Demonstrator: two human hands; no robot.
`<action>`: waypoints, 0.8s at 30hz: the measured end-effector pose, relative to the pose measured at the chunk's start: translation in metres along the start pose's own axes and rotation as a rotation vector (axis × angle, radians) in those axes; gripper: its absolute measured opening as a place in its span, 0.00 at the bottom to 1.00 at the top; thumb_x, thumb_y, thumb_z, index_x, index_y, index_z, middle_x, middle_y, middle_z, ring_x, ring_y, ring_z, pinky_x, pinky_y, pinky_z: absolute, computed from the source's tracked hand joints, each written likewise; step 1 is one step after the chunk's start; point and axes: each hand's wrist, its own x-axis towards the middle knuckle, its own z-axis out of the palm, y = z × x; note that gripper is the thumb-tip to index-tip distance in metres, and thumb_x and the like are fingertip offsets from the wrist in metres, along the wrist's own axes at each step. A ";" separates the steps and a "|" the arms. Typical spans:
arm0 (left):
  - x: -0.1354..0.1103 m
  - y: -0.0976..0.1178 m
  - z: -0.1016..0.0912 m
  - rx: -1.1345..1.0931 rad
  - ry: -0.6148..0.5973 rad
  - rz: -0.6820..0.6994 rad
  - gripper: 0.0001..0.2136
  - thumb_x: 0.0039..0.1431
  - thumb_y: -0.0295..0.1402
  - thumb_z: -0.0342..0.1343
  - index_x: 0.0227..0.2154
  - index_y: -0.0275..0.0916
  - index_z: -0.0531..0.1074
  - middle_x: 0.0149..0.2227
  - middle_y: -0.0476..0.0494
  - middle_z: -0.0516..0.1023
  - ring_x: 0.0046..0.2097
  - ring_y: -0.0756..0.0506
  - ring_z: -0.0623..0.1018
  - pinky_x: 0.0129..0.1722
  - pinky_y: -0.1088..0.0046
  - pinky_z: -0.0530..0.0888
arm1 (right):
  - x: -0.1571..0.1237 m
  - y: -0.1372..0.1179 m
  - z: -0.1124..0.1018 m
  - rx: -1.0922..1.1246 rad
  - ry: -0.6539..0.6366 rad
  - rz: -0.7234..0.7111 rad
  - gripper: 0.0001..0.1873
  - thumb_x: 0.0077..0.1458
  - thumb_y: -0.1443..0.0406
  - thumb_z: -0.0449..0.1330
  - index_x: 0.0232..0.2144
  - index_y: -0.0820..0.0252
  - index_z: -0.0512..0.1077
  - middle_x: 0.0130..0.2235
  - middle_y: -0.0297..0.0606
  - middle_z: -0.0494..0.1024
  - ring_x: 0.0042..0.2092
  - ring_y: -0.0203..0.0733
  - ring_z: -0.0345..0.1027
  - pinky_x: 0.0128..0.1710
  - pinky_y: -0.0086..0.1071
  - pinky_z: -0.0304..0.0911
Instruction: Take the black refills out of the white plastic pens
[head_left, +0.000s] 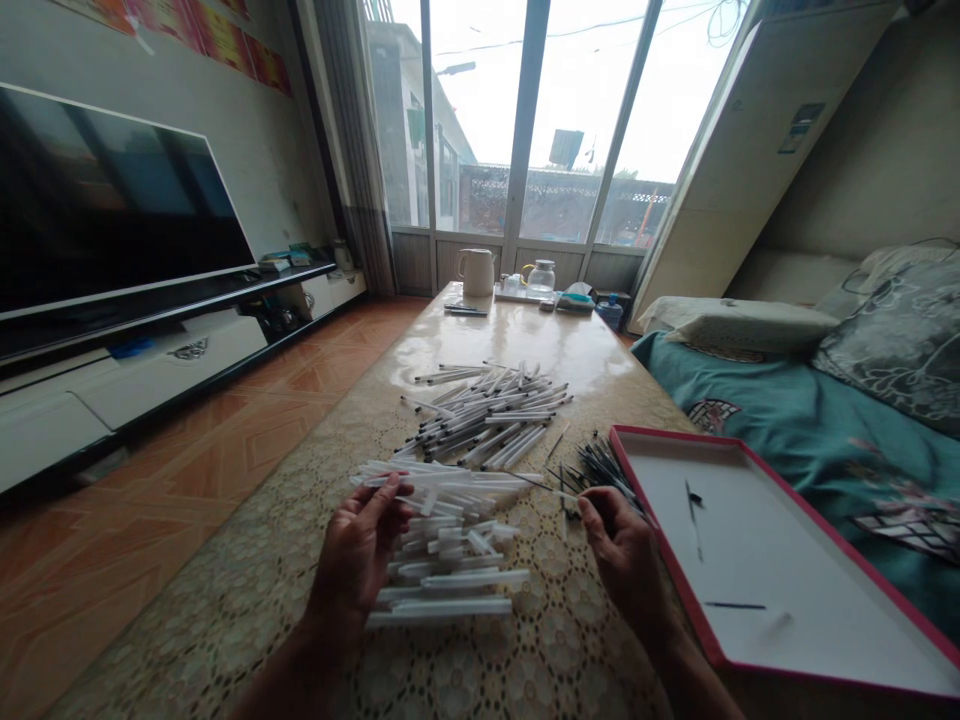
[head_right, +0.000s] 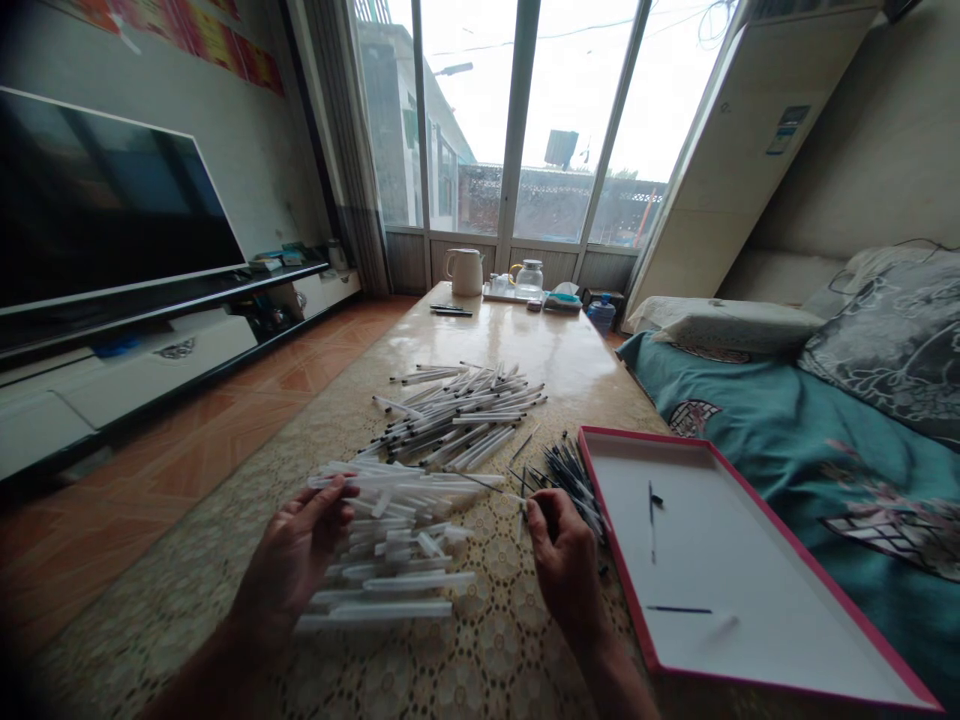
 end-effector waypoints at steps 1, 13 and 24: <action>0.001 0.003 -0.002 -0.010 0.019 0.014 0.12 0.40 0.29 0.66 0.30 0.34 0.74 0.23 0.52 0.76 0.19 0.56 0.72 0.17 0.85 0.68 | 0.003 0.004 -0.003 -0.046 0.073 0.020 0.15 0.57 0.55 0.51 0.32 0.60 0.67 0.28 0.37 0.72 0.30 0.42 0.65 0.30 0.31 0.59; -0.006 0.007 -0.004 0.397 -0.314 0.007 0.11 0.45 0.35 0.64 0.29 0.34 0.73 0.19 0.53 0.70 0.17 0.55 0.67 0.14 0.83 0.63 | 0.007 0.009 -0.018 -0.239 0.410 0.207 0.24 0.55 0.52 0.52 0.45 0.66 0.67 0.22 0.39 0.75 0.23 0.43 0.67 0.24 0.31 0.58; 0.007 0.017 -0.013 0.585 -0.315 0.122 0.20 0.47 0.38 0.61 0.43 0.33 0.70 0.28 0.46 0.77 0.22 0.50 0.74 0.16 0.80 0.68 | 0.001 0.016 -0.004 -0.219 0.301 0.053 0.19 0.56 0.56 0.52 0.42 0.66 0.68 0.18 0.29 0.66 0.20 0.37 0.59 0.23 0.29 0.57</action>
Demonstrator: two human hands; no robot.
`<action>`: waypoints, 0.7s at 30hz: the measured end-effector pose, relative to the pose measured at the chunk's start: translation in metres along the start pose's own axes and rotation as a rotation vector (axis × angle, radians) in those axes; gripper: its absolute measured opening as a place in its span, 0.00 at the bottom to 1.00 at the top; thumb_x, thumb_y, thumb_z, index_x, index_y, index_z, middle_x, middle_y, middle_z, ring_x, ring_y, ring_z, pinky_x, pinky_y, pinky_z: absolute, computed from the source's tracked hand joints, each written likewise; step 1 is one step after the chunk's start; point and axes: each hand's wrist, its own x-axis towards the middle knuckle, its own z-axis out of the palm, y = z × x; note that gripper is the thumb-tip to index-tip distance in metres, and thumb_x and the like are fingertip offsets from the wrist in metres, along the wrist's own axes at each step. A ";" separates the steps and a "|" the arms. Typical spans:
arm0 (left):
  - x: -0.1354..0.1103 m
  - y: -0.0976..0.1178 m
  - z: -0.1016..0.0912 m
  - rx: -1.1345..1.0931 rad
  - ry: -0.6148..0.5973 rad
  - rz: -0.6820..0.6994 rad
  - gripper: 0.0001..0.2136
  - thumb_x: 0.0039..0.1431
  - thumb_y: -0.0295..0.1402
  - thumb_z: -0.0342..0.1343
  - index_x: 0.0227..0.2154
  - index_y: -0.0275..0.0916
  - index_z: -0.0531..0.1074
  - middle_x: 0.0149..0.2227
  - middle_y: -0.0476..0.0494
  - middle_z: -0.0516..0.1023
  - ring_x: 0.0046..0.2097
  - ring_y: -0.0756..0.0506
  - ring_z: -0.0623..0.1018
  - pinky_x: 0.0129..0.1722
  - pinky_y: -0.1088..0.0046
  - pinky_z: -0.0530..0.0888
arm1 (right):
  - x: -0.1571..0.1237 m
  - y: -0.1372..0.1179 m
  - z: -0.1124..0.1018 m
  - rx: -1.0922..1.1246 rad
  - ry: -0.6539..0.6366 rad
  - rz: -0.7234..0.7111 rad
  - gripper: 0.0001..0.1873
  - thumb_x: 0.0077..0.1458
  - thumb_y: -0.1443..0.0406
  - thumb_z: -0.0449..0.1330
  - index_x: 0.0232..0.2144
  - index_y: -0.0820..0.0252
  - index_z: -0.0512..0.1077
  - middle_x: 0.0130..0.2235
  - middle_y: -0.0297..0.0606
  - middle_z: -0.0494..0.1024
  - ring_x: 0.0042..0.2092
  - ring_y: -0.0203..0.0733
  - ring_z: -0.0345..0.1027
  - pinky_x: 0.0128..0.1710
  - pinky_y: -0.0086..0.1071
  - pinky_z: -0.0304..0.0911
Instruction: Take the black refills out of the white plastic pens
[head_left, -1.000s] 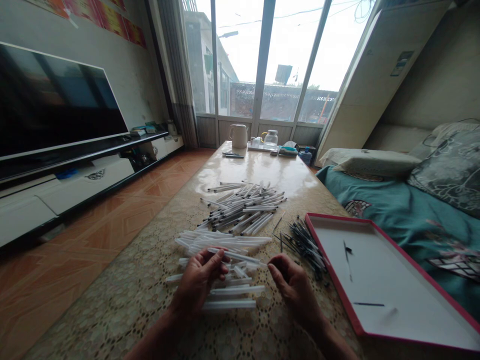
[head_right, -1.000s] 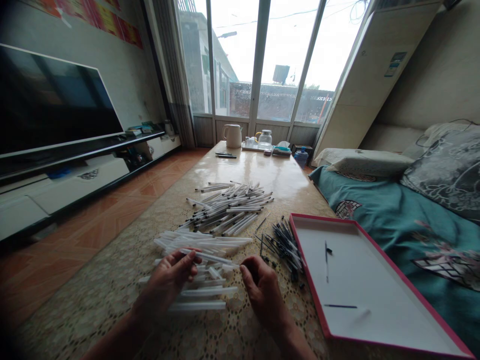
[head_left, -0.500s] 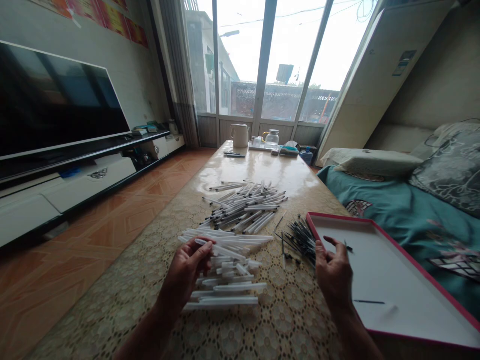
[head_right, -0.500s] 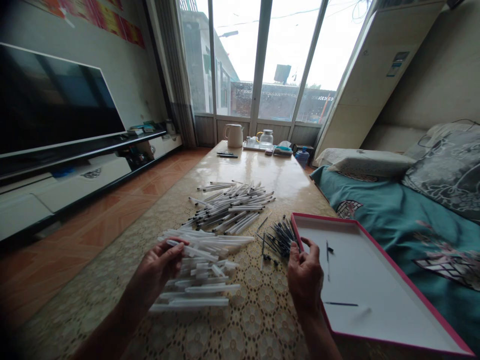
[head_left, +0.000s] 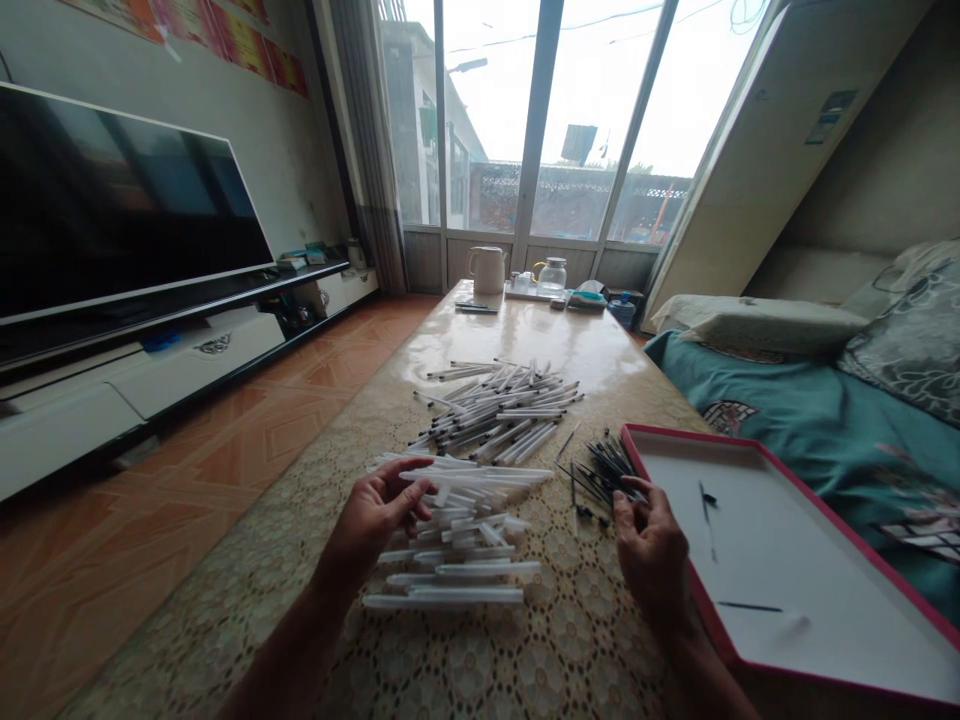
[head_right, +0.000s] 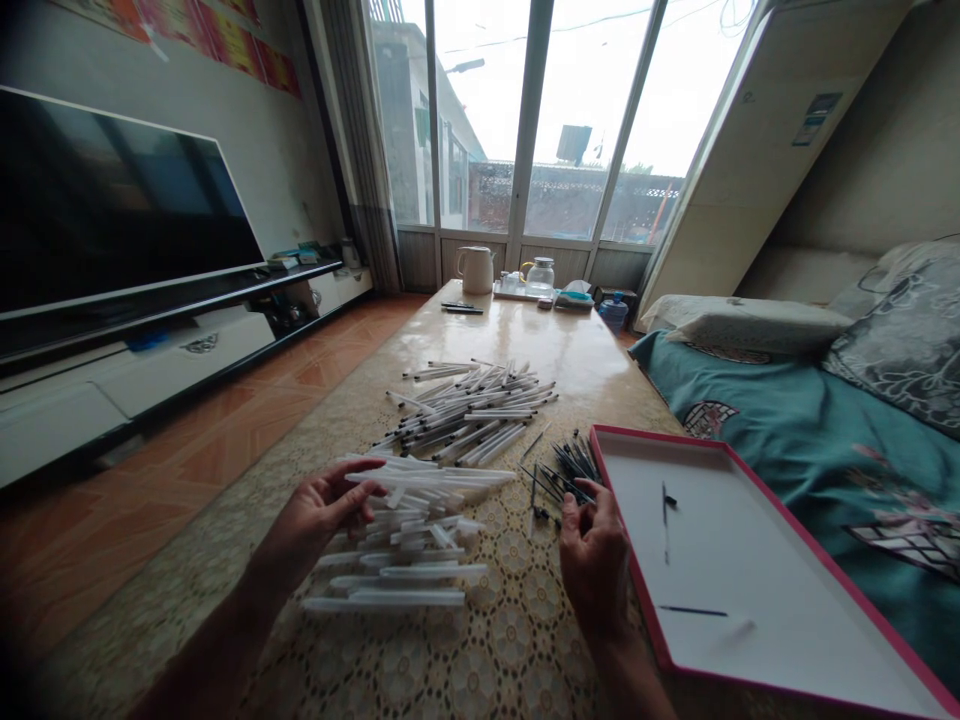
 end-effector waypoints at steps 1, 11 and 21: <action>0.001 -0.002 0.000 0.056 0.020 0.005 0.23 0.47 0.38 0.61 0.46 0.33 0.68 0.27 0.47 0.76 0.21 0.50 0.73 0.15 0.79 0.67 | 0.000 0.000 0.000 -0.002 -0.007 -0.007 0.19 0.56 0.56 0.52 0.42 0.66 0.67 0.18 0.28 0.65 0.19 0.37 0.59 0.22 0.29 0.57; -0.007 -0.016 0.016 0.542 0.248 0.338 0.15 0.56 0.38 0.52 0.44 0.38 0.69 0.19 0.56 0.65 0.20 0.51 0.67 0.22 0.78 0.65 | -0.011 -0.016 0.011 0.135 -0.218 -0.031 0.17 0.56 0.54 0.51 0.37 0.62 0.69 0.23 0.34 0.71 0.25 0.40 0.65 0.26 0.31 0.60; -0.015 -0.020 0.029 0.596 0.164 0.403 0.13 0.58 0.36 0.50 0.43 0.37 0.69 0.20 0.55 0.65 0.20 0.51 0.66 0.23 0.78 0.64 | 0.003 -0.058 0.022 0.102 -0.646 -0.037 0.11 0.58 0.61 0.47 0.34 0.61 0.66 0.23 0.31 0.70 0.21 0.34 0.66 0.21 0.26 0.60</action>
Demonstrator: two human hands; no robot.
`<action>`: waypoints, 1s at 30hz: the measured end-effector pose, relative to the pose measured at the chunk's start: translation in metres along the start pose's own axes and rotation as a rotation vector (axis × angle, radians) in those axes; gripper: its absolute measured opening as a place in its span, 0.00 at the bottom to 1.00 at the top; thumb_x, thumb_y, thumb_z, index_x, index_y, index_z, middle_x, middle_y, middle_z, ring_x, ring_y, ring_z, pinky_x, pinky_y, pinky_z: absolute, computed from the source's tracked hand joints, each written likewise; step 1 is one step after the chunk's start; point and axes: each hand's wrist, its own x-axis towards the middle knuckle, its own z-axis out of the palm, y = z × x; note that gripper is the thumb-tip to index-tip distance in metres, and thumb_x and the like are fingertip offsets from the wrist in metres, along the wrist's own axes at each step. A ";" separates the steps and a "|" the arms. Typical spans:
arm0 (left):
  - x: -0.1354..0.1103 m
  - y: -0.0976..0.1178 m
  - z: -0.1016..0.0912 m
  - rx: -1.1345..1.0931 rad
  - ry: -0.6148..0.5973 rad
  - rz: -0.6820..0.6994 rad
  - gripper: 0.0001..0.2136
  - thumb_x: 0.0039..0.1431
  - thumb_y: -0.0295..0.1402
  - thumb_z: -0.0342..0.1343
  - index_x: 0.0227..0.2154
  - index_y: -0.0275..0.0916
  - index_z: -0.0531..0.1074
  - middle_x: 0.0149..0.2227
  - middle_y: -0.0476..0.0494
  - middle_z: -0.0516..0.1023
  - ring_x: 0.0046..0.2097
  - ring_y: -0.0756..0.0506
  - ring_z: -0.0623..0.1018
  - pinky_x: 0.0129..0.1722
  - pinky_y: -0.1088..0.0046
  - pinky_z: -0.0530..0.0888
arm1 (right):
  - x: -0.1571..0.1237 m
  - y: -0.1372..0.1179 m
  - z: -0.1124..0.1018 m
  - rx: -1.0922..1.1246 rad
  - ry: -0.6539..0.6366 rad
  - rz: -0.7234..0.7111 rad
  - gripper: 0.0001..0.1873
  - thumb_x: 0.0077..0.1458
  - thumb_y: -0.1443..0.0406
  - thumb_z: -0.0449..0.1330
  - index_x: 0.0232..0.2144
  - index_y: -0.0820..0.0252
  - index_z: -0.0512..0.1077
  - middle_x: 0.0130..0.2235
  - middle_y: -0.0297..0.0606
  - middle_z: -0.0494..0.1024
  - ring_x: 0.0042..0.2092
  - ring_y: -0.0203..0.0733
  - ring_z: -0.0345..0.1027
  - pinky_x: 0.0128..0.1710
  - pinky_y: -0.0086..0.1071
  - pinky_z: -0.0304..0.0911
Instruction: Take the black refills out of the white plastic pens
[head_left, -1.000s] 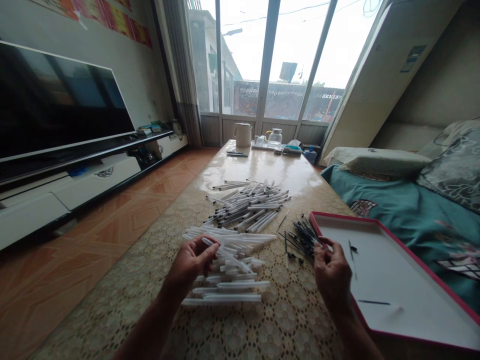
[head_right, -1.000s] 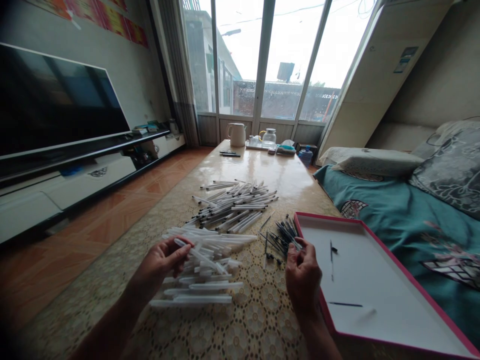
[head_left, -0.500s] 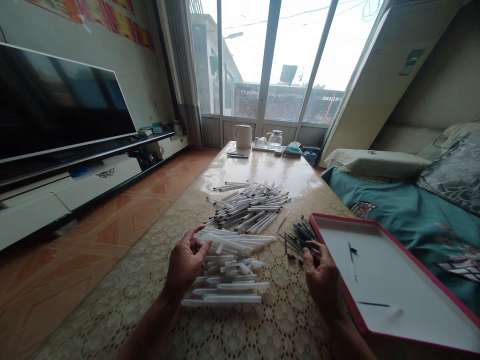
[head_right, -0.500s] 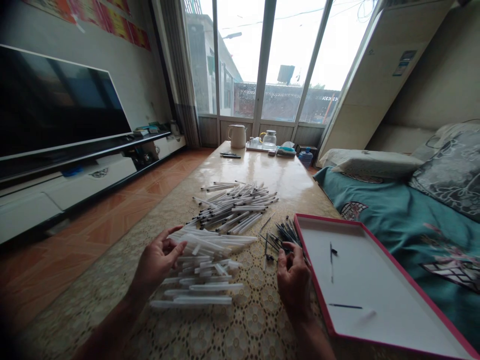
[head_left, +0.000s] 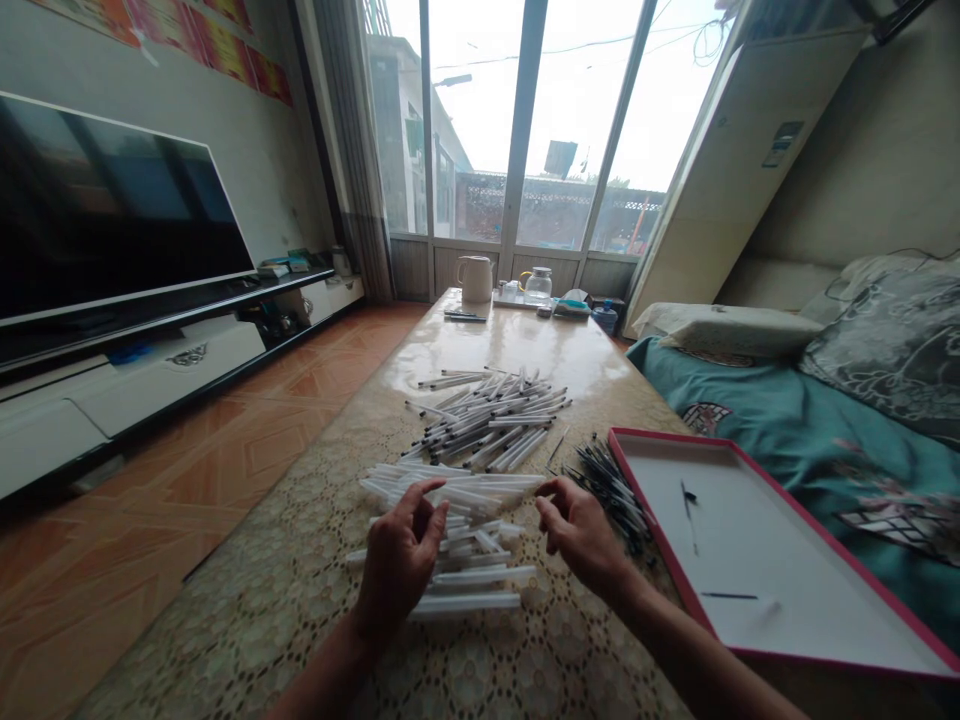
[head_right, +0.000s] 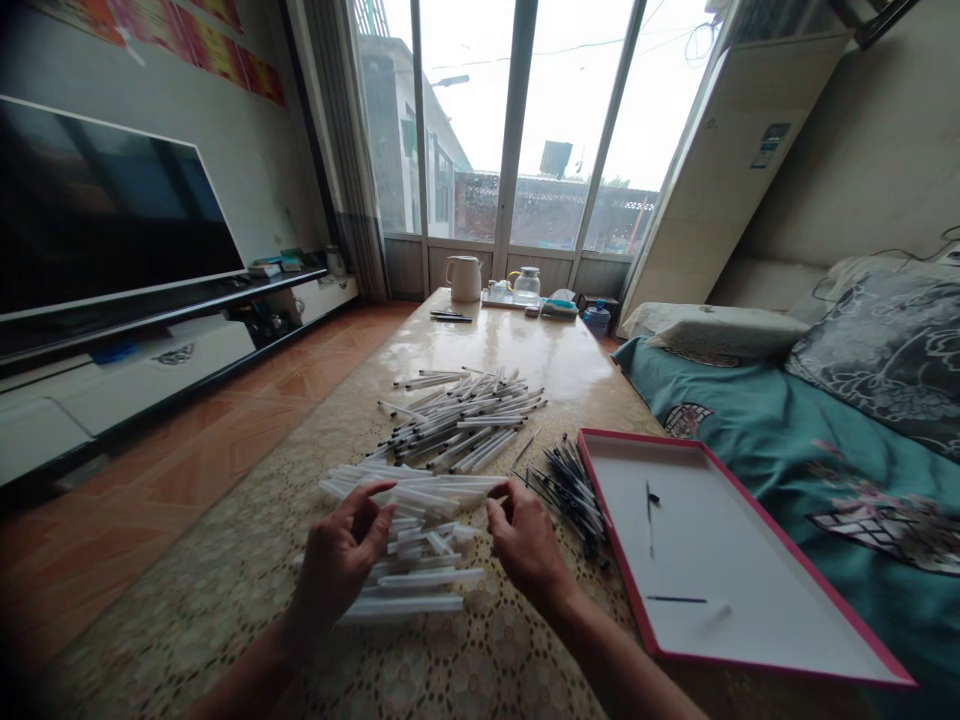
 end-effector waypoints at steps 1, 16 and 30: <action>0.000 0.000 0.000 -0.002 0.002 -0.003 0.13 0.58 0.36 0.50 0.43 0.37 0.70 0.20 0.55 0.66 0.20 0.51 0.67 0.23 0.78 0.64 | 0.008 0.002 -0.005 -0.192 0.011 -0.061 0.10 0.58 0.64 0.47 0.33 0.61 0.67 0.25 0.33 0.72 0.24 0.35 0.68 0.25 0.26 0.61; -0.002 -0.006 0.001 0.048 0.032 0.022 0.10 0.57 0.34 0.51 0.39 0.38 0.72 0.22 0.52 0.72 0.22 0.50 0.71 0.24 0.77 0.69 | 0.103 0.033 0.001 -0.779 -0.077 -0.312 0.11 0.54 0.75 0.52 0.38 0.60 0.70 0.42 0.44 0.71 0.46 0.44 0.61 0.45 0.32 0.52; -0.001 -0.015 0.009 0.467 -0.125 0.278 0.22 0.58 0.36 0.51 0.55 0.41 0.64 0.59 0.37 0.64 0.61 0.35 0.60 0.57 0.47 0.56 | 0.082 0.005 -0.009 -0.769 -0.124 -0.511 0.06 0.53 0.72 0.54 0.33 0.60 0.70 0.38 0.42 0.72 0.45 0.45 0.59 0.46 0.36 0.49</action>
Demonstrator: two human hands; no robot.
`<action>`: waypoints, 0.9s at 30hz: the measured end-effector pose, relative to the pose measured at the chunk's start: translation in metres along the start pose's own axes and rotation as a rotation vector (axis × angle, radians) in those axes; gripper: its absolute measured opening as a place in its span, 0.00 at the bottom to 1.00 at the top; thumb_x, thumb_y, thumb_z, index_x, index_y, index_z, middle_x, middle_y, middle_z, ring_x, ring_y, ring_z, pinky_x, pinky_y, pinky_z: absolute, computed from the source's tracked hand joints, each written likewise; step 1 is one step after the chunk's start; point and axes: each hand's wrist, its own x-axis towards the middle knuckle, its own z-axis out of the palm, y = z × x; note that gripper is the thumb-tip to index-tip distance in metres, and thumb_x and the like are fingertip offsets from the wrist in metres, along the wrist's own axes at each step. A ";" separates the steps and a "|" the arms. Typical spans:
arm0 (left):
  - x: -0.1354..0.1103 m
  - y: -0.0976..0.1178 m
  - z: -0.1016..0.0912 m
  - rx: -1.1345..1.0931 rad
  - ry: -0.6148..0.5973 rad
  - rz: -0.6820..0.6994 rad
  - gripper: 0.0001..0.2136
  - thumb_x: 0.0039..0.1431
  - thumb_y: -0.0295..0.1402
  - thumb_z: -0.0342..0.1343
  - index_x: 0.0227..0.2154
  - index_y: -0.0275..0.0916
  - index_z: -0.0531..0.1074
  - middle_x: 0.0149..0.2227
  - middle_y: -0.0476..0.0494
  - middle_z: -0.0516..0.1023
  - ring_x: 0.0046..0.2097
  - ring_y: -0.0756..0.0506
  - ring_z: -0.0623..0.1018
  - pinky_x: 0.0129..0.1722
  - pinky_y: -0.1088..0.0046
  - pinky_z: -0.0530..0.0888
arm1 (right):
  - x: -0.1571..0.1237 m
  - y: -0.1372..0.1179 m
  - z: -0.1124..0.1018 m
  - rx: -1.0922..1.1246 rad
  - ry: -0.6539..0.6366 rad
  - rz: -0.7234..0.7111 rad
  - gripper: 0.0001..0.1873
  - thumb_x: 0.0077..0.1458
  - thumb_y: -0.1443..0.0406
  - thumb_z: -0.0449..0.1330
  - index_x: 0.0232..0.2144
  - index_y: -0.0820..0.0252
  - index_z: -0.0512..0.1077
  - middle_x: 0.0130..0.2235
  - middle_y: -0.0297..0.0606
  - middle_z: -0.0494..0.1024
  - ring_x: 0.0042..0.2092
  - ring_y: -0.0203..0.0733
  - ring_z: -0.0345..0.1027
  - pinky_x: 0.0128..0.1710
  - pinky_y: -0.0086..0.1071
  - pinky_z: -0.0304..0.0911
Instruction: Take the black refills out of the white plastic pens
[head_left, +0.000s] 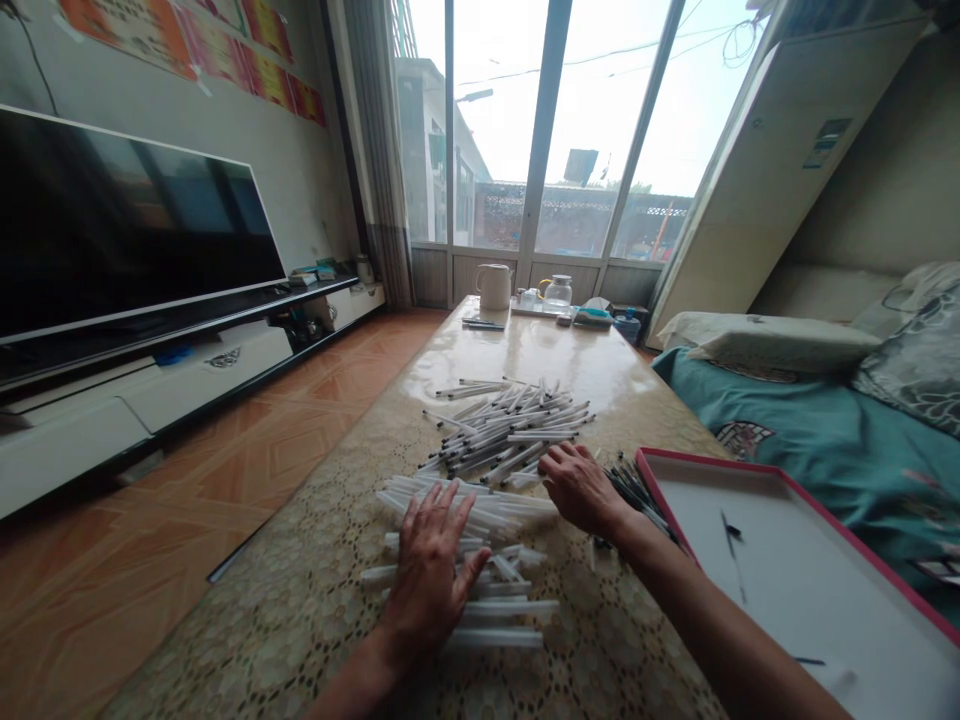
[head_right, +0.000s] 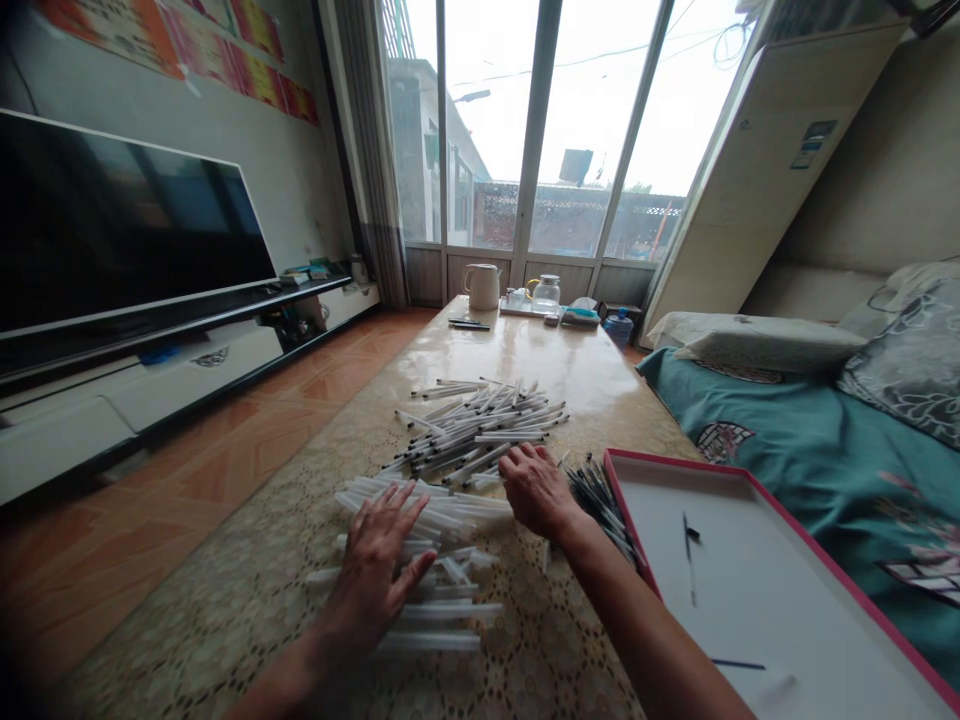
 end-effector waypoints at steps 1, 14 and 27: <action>-0.001 0.000 0.002 0.036 -0.023 -0.001 0.23 0.57 0.36 0.51 0.56 0.40 0.62 0.60 0.37 0.62 0.61 0.34 0.58 0.58 0.45 0.54 | 0.002 -0.005 -0.001 0.018 0.018 0.007 0.06 0.53 0.71 0.54 0.33 0.61 0.70 0.39 0.42 0.72 0.45 0.46 0.59 0.46 0.36 0.50; -0.006 -0.009 0.016 0.187 -0.054 -0.023 0.32 0.57 0.37 0.51 0.62 0.37 0.49 0.65 0.34 0.51 0.65 0.35 0.48 0.59 0.47 0.46 | 0.017 -0.076 0.029 0.289 0.042 -0.087 0.17 0.61 0.63 0.50 0.52 0.57 0.64 0.53 0.40 0.70 0.53 0.41 0.60 0.51 0.35 0.54; -0.003 -0.020 0.001 0.181 -0.189 -0.024 0.30 0.50 0.21 0.43 0.60 0.39 0.58 0.63 0.38 0.55 0.63 0.37 0.54 0.59 0.46 0.45 | -0.010 -0.121 0.046 0.318 -0.031 0.108 0.30 0.60 0.59 0.47 0.61 0.68 0.54 0.64 0.49 0.50 0.64 0.54 0.42 0.60 0.48 0.43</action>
